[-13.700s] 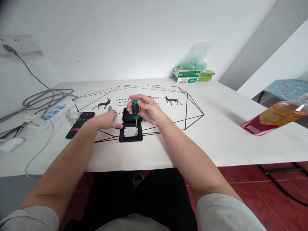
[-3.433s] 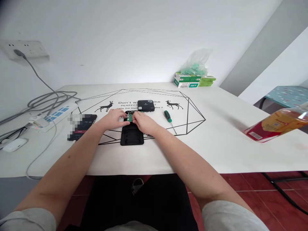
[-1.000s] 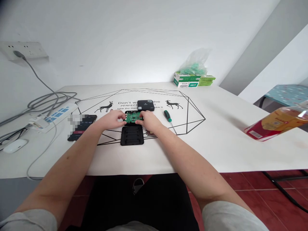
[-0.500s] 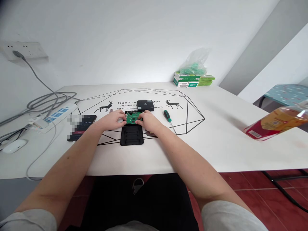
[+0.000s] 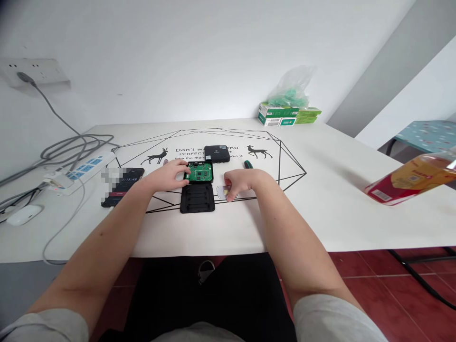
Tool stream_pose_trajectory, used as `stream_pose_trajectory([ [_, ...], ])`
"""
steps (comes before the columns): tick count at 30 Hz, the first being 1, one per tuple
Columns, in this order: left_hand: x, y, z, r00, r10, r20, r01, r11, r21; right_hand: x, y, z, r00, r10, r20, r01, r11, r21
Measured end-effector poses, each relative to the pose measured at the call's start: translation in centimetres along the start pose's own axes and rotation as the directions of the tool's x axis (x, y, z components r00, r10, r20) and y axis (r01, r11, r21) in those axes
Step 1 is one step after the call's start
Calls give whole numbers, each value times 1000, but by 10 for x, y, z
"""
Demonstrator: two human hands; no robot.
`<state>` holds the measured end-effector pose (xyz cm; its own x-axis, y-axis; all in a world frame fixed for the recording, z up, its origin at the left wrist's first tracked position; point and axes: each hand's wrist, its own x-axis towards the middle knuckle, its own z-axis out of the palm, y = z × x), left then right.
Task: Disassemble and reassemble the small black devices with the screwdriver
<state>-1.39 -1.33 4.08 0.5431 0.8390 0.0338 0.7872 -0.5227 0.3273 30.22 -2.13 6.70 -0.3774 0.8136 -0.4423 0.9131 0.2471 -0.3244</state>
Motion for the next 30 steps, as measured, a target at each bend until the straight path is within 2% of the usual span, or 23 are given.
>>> stream_pose_trajectory([
  [3, -2, 1, -4, 1000, -8, 29, 8, 1000, -4, -1, -6, 0, 1000, 22, 12, -22, 1000, -7],
  [7, -3, 2, -8, 998, -24, 65, 26, 999, -20, -1, -12, 3, 998, 43, -53, -42, 999, 8],
  [10, -4, 4, -11, 991, -52, 126, 55, 998, -19, -1, -13, 6, 998, -33, -49, 36, 998, 57],
  [13, -7, 6, -15, 973, -93, 211, 99, 995, -18, -2, -13, 5, 994, -106, -35, 107, 994, 23],
  [16, -9, 7, -16, 948, -117, 295, 121, 993, 3, -4, -16, 2, 975, -192, -116, 195, 981, 17],
  [18, -9, 7, -15, 938, -122, 325, 123, 992, 17, -5, -22, 4, 947, -274, -167, 293, 951, 101],
  [21, -8, 6, -11, 939, -119, 323, 116, 993, 28, -2, -37, 15, 903, -381, -197, 419, 883, 213],
  [24, -7, 5, -8, 942, -119, 313, 110, 993, 47, 2, -54, 29, 866, -457, -202, 488, 860, 146],
  [30, -8, 9, -12, 933, -145, 331, 139, 989, 43, 6, -64, 36, 862, -487, -144, 498, 865, 59],
])
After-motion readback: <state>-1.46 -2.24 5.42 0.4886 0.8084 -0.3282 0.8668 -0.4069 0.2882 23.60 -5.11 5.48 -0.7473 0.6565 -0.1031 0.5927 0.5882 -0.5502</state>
